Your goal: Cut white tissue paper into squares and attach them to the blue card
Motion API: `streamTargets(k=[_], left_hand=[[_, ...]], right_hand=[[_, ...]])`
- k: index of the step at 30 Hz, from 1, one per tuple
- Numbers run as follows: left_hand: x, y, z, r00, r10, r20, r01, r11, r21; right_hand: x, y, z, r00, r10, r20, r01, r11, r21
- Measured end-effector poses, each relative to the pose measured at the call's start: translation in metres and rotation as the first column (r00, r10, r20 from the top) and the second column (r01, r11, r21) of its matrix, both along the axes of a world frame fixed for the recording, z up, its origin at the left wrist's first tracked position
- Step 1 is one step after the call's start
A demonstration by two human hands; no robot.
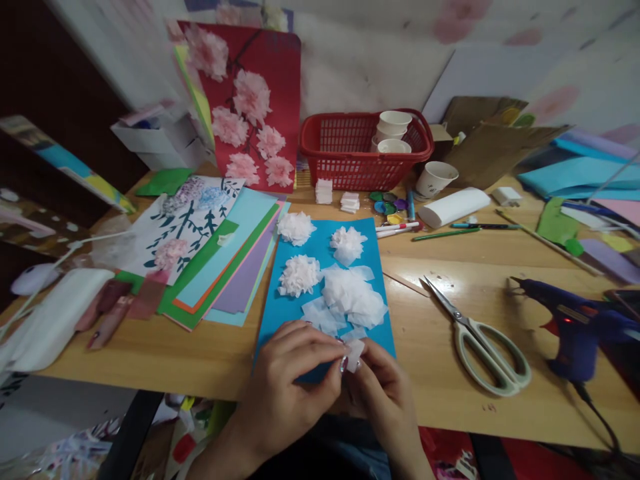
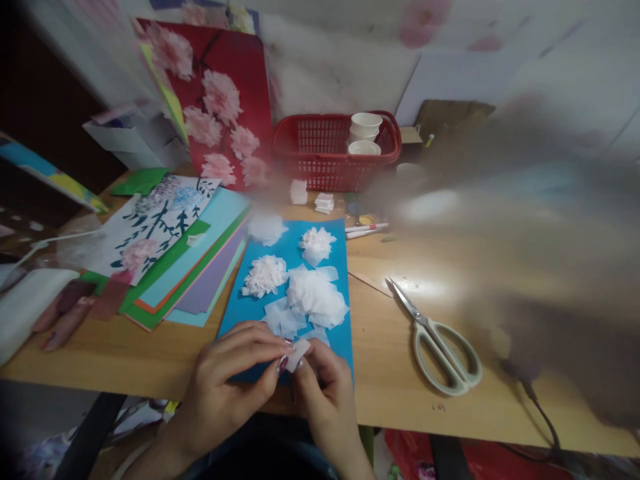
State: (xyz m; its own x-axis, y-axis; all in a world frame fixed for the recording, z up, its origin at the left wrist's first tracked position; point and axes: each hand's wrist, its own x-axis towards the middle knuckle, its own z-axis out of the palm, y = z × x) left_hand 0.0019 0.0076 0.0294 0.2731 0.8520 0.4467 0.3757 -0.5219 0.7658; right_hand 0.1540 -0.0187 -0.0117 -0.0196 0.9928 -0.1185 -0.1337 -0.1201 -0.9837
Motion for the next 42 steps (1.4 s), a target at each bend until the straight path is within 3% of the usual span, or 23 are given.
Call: streamTargets(k=[4, 10, 16, 20, 24, 30, 39, 42], left_hand=[[0.000, -0.001, -0.002, 1.000, 0.023, -0.009, -0.023, 1.000, 0.011], [0.002, -0.002, -0.004, 0.997, 0.068, -0.036, -0.065, 0.995, 0.069], [-0.001, -0.005, -0.009, 0.967, 0.256, 0.003, -0.252, 0.951, -0.179], [0.002, -0.007, -0.009, 0.971, 0.238, 0.004, -0.220, 0.904, -0.366], [0.008, -0.005, -0.011, 0.979, 0.205, -0.009, -0.192, 0.899, -0.394], [0.003, 0.001, -0.015, 0.933, 0.358, 0.037, -0.306, 0.843, -0.442], [0.000, 0.006, -0.015, 0.866, 0.459, 0.200, -0.309, 0.805, -0.507], [-0.005, 0.011, -0.019, 0.881, 0.447, 0.152, -0.319, 0.800, -0.508]], right_hand=[[0.001, -0.002, -0.003, 1.000, -0.011, -0.007, 0.011, 0.999, -0.034], [0.002, -0.002, -0.004, 0.997, 0.065, -0.039, -0.064, 0.998, 0.028], [-0.002, -0.003, -0.005, 0.998, 0.048, -0.039, -0.050, 0.997, -0.053], [0.000, -0.001, -0.002, 0.997, 0.070, 0.035, -0.070, 0.997, 0.013], [0.001, 0.001, -0.002, 0.991, 0.066, 0.120, -0.074, 0.996, 0.056], [-0.001, -0.001, -0.004, 0.988, 0.071, 0.141, -0.071, 0.997, -0.005], [-0.002, -0.003, -0.002, 0.986, 0.074, 0.150, -0.069, 0.997, -0.035], [-0.002, -0.002, -0.002, 0.993, 0.054, 0.102, -0.049, 0.997, -0.053]])
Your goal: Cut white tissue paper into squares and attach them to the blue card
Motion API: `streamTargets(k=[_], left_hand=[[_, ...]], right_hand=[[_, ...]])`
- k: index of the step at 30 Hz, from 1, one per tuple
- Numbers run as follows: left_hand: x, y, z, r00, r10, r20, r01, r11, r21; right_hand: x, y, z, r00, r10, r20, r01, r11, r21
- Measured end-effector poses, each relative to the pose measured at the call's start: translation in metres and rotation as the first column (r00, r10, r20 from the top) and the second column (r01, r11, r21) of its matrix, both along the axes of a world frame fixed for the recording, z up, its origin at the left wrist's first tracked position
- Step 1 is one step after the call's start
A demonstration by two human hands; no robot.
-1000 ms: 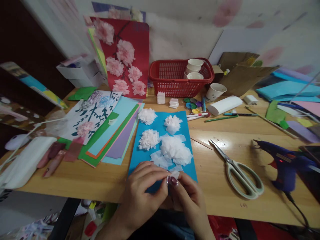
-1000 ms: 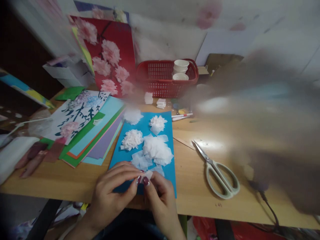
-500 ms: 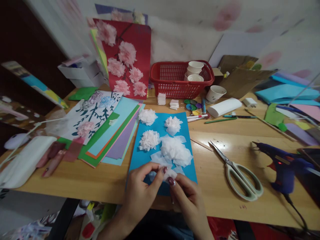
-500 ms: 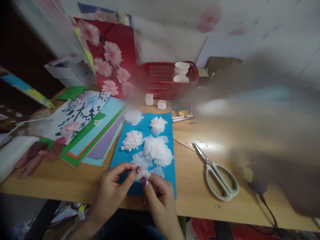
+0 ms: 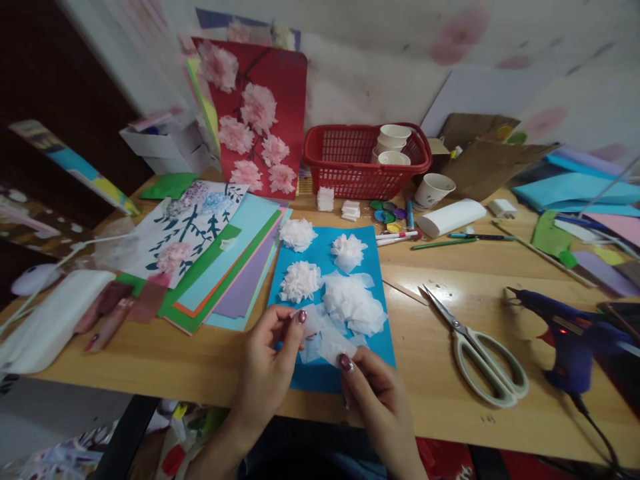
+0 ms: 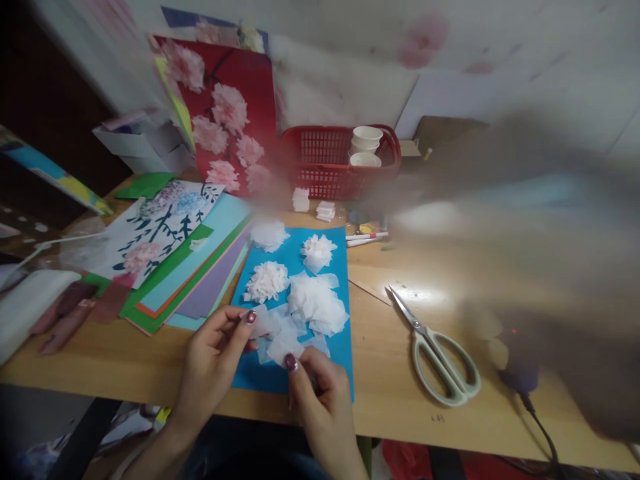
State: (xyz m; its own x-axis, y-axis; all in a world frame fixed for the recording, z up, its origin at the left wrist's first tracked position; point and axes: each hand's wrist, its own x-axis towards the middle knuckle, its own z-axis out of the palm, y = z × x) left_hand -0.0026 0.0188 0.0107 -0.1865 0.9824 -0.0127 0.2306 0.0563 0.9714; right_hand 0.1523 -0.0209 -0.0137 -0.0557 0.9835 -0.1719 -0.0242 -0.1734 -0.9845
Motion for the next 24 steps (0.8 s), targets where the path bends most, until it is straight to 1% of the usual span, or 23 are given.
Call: streamTargets(k=[3, 4, 5, 6, 8, 9, 10, 11, 12, 13, 14, 15, 17, 19, 21, 24], left_hand=[[-0.006, 0.005, -0.006, 0.973, -0.114, -0.202, 0.115, 0.993, -0.008], [-0.008, 0.005, -0.007, 0.952, -0.123, -0.281, 0.132, 0.991, 0.015], [-0.009, 0.005, -0.007, 0.928, -0.098, -0.359, 0.127, 0.990, 0.058], [-0.009, 0.003, -0.005, 0.903, -0.040, -0.427, 0.102, 0.987, 0.125], [-0.009, -0.002, 0.002, 0.854, 0.093, -0.512, 0.072, 0.953, 0.294], [-0.008, -0.005, 0.006, 0.846, 0.135, -0.516, 0.086, 0.920, 0.382], [-0.006, -0.008, 0.011, 0.855, 0.094, -0.510, 0.161, 0.886, 0.434], [-0.004, -0.011, 0.015, 0.870, -0.007, -0.493, 0.264, 0.852, 0.453], [-0.001, -0.014, 0.018, 0.877, -0.136, -0.461, 0.360, 0.822, 0.442], [0.001, -0.015, 0.019, 0.879, -0.242, -0.411, 0.415, 0.812, 0.410], [0.004, -0.016, 0.019, 0.880, -0.323, -0.349, 0.446, 0.815, 0.370], [0.006, -0.017, 0.017, 0.886, -0.372, -0.277, 0.451, 0.832, 0.324], [0.010, -0.017, 0.011, 0.910, -0.394, -0.126, 0.413, 0.882, 0.227], [0.013, -0.016, 0.006, 0.932, -0.362, 0.008, 0.356, 0.921, 0.158], [0.014, -0.015, 0.003, 0.942, -0.321, 0.096, 0.308, 0.943, 0.126], [0.014, -0.014, 0.005, 0.944, -0.283, 0.168, 0.266, 0.957, 0.117]], right_hand=[[-0.001, 0.001, 0.000, 0.997, -0.037, -0.066, 0.036, 0.999, -0.022], [-0.001, 0.002, 0.000, 0.995, -0.052, -0.081, 0.050, 0.998, -0.024], [-0.002, 0.002, 0.000, 0.994, -0.064, -0.091, 0.062, 0.998, -0.026], [-0.002, 0.002, 0.000, 0.992, -0.073, -0.099, 0.071, 0.997, -0.032], [-0.003, 0.002, -0.002, 0.989, -0.083, -0.120, 0.078, 0.996, -0.047], [-0.002, 0.002, -0.003, 0.987, -0.087, -0.133, 0.081, 0.995, -0.055], [-0.002, 0.002, -0.004, 0.985, -0.094, -0.143, 0.086, 0.994, -0.061], [-0.001, 0.002, -0.005, 0.984, -0.098, -0.151, 0.090, 0.994, -0.061], [-0.001, 0.002, -0.006, 0.982, -0.107, -0.156, 0.100, 0.994, -0.052], [0.000, 0.002, -0.007, 0.980, -0.116, -0.159, 0.111, 0.993, -0.040], [0.001, 0.002, -0.008, 0.979, -0.124, -0.165, 0.120, 0.992, -0.034], [0.002, 0.002, -0.009, 0.975, -0.127, -0.180, 0.123, 0.992, -0.036], [0.003, 0.001, -0.010, 0.963, -0.118, -0.241, 0.108, 0.993, -0.056], [0.004, 0.000, -0.010, 0.948, -0.098, -0.303, 0.082, 0.994, -0.065], [0.003, 0.000, -0.010, 0.946, -0.079, -0.315, 0.068, 0.997, -0.045], [0.002, -0.001, -0.009, 0.963, -0.054, -0.265, 0.049, 0.998, -0.026]])
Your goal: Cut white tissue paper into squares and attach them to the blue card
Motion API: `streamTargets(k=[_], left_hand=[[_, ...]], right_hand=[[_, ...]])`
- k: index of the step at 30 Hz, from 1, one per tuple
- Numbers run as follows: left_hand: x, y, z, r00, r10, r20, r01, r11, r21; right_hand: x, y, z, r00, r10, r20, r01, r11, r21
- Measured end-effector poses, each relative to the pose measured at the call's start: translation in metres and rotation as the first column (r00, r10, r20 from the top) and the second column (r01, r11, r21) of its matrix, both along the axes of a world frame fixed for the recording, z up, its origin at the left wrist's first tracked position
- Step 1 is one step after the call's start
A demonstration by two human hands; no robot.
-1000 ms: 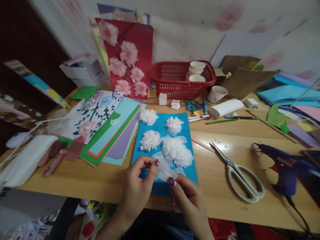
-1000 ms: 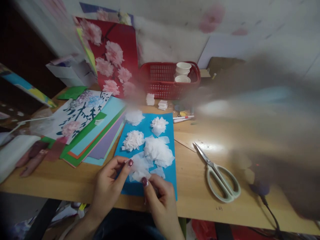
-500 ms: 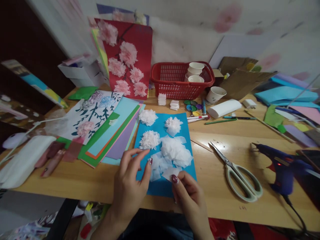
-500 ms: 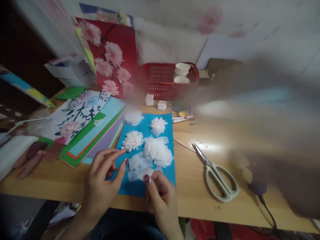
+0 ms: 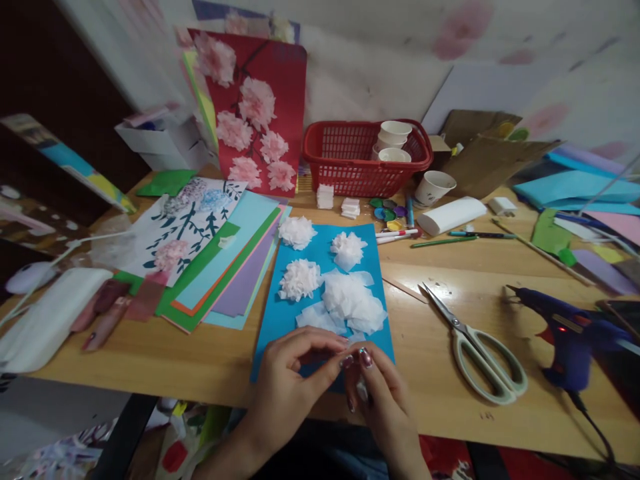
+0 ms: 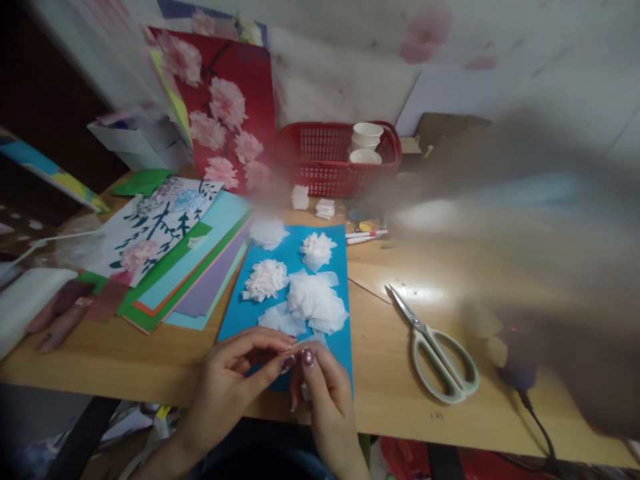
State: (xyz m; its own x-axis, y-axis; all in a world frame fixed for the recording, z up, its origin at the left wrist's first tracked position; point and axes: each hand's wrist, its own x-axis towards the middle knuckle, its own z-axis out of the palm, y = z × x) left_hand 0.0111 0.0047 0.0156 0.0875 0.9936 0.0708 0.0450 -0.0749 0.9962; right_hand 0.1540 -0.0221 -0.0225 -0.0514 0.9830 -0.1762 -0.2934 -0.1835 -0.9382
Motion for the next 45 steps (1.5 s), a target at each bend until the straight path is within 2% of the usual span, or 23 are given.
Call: streamTargets(k=[4, 10, 16, 24, 32, 36, 38, 42, 45], left_hand=[[-0.003, 0.001, 0.001, 0.998, 0.027, 0.056, -0.026, 1.000, -0.012], [-0.006, 0.000, 0.001, 0.996, -0.001, -0.087, 0.012, 0.992, 0.125], [-0.007, 0.000, 0.004, 0.993, -0.013, -0.119, 0.036, 0.982, 0.187], [-0.006, -0.001, -0.002, 0.997, -0.015, -0.075, 0.024, 0.993, 0.120], [-0.009, -0.002, -0.002, 0.997, -0.038, -0.066, 0.045, 0.992, 0.122], [-0.007, -0.006, -0.005, 0.998, -0.046, 0.033, 0.046, 0.999, 0.020], [-0.005, -0.006, -0.005, 1.000, 0.015, 0.024, -0.014, 1.000, -0.024], [-0.003, -0.001, -0.005, 0.972, 0.234, -0.015, -0.234, 0.970, -0.056], [-0.006, 0.004, -0.004, 0.949, 0.314, -0.003, -0.313, 0.946, -0.082]], right_hand=[[-0.001, -0.001, 0.003, 0.999, 0.013, 0.031, -0.014, 1.000, 0.017], [0.001, 0.001, 0.009, 0.994, 0.028, 0.104, -0.030, 0.999, 0.015], [0.000, -0.001, 0.009, 0.995, -0.003, 0.104, 0.005, 1.000, -0.019], [0.000, -0.001, 0.011, 0.997, 0.019, 0.072, -0.018, 1.000, -0.015], [0.000, -0.001, 0.009, 0.995, 0.010, 0.099, -0.006, 0.999, -0.040], [0.000, -0.001, 0.008, 0.993, -0.008, 0.115, 0.011, 1.000, -0.022], [0.000, -0.001, 0.007, 0.992, 0.002, 0.124, 0.000, 1.000, -0.011], [0.000, -0.001, 0.005, 0.993, 0.006, 0.121, -0.005, 1.000, -0.013], [-0.001, -0.002, 0.005, 0.993, -0.021, 0.118, 0.024, 0.999, -0.022]])
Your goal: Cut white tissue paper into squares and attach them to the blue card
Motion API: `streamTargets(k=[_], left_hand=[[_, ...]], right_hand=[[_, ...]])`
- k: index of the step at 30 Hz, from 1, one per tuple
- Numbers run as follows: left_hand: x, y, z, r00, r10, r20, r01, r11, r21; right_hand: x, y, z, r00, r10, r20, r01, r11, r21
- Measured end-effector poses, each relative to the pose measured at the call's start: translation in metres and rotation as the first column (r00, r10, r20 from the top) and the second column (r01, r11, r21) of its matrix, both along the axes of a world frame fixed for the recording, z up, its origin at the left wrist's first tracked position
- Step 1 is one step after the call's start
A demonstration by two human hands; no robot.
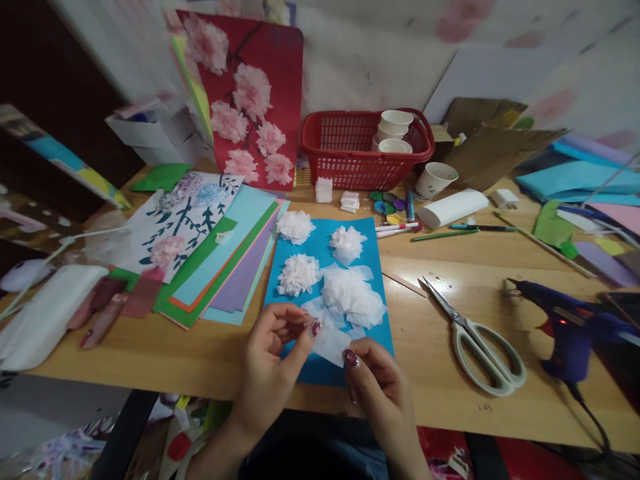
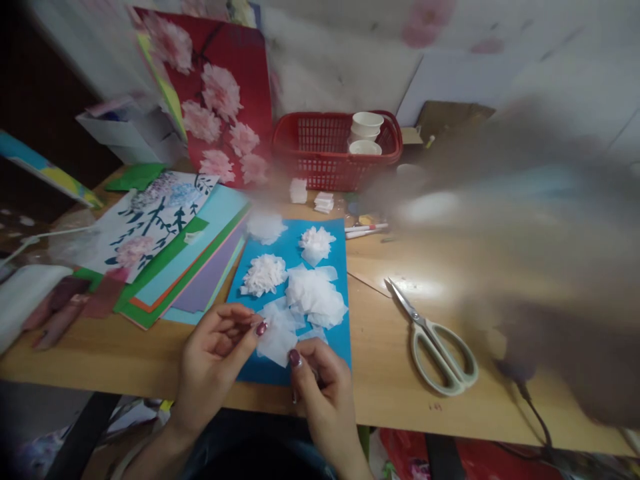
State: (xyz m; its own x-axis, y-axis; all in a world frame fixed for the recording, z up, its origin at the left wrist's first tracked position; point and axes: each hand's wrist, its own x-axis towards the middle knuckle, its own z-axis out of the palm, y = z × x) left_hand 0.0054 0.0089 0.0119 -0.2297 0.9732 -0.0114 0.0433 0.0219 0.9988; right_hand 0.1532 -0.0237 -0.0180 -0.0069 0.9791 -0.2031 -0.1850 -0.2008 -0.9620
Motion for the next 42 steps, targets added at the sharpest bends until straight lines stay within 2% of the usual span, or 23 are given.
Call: streamTargets(k=[7, 11, 14, 16, 18, 20, 24, 28, 30, 32, 35, 38, 42], left_hand=[[-0.007, 0.008, 0.002, 0.987, 0.151, 0.048, -0.151, 0.988, 0.010], [-0.014, 0.013, -0.006, 0.989, 0.145, -0.002, -0.145, 0.989, -0.005], [-0.019, 0.014, -0.016, 0.978, 0.057, -0.202, -0.063, 0.998, -0.022], [-0.021, 0.015, -0.021, 0.912, 0.026, -0.410, -0.020, 1.000, 0.018], [-0.023, 0.015, -0.022, 0.829, 0.071, -0.554, 0.006, 0.991, 0.136], [-0.025, 0.015, -0.019, 0.792, 0.147, -0.593, 0.025, 0.962, 0.273], [-0.026, 0.009, -0.008, 0.807, 0.177, -0.563, 0.066, 0.921, 0.385], [-0.017, -0.008, 0.001, 0.869, 0.077, -0.488, 0.143, 0.906, 0.398], [-0.007, -0.015, 0.001, 0.881, 0.022, -0.472, 0.200, 0.887, 0.416], [0.003, -0.019, -0.002, 0.886, -0.064, -0.458, 0.256, 0.893, 0.370], [0.013, -0.018, -0.010, 0.909, -0.094, -0.407, 0.208, 0.947, 0.246], [0.013, -0.016, -0.012, 0.955, -0.084, -0.285, 0.134, 0.978, 0.158], [0.007, -0.020, -0.004, 0.967, -0.056, -0.248, 0.109, 0.972, 0.208]], right_hand=[[0.000, 0.000, -0.001, 0.999, -0.014, 0.049, 0.013, 1.000, 0.001], [0.000, 0.003, -0.002, 0.995, -0.041, 0.088, 0.043, 0.999, -0.020], [-0.002, 0.006, -0.002, 0.994, -0.082, 0.071, 0.086, 0.995, -0.051], [-0.004, 0.009, -0.001, 0.992, -0.121, 0.024, 0.122, 0.989, -0.079], [-0.005, 0.012, -0.001, 0.983, -0.170, -0.063, 0.163, 0.982, -0.100], [-0.006, 0.015, -0.001, 0.961, -0.215, -0.176, 0.199, 0.975, -0.103], [-0.005, 0.020, 0.001, 0.899, -0.244, -0.363, 0.236, 0.969, -0.067], [-0.002, 0.020, 0.006, 0.844, -0.204, -0.496, 0.192, 0.978, -0.076], [-0.003, 0.018, 0.010, 0.812, -0.179, -0.556, 0.155, 0.984, -0.091], [-0.006, 0.016, 0.014, 0.781, -0.136, -0.610, 0.114, 0.991, -0.075], [-0.012, 0.011, 0.021, 0.755, -0.068, -0.652, 0.083, 0.997, -0.009], [-0.018, 0.006, 0.026, 0.758, -0.033, -0.652, 0.070, 0.997, 0.032], [-0.024, -0.004, 0.029, 0.785, -0.031, -0.619, 0.080, 0.996, 0.051]])
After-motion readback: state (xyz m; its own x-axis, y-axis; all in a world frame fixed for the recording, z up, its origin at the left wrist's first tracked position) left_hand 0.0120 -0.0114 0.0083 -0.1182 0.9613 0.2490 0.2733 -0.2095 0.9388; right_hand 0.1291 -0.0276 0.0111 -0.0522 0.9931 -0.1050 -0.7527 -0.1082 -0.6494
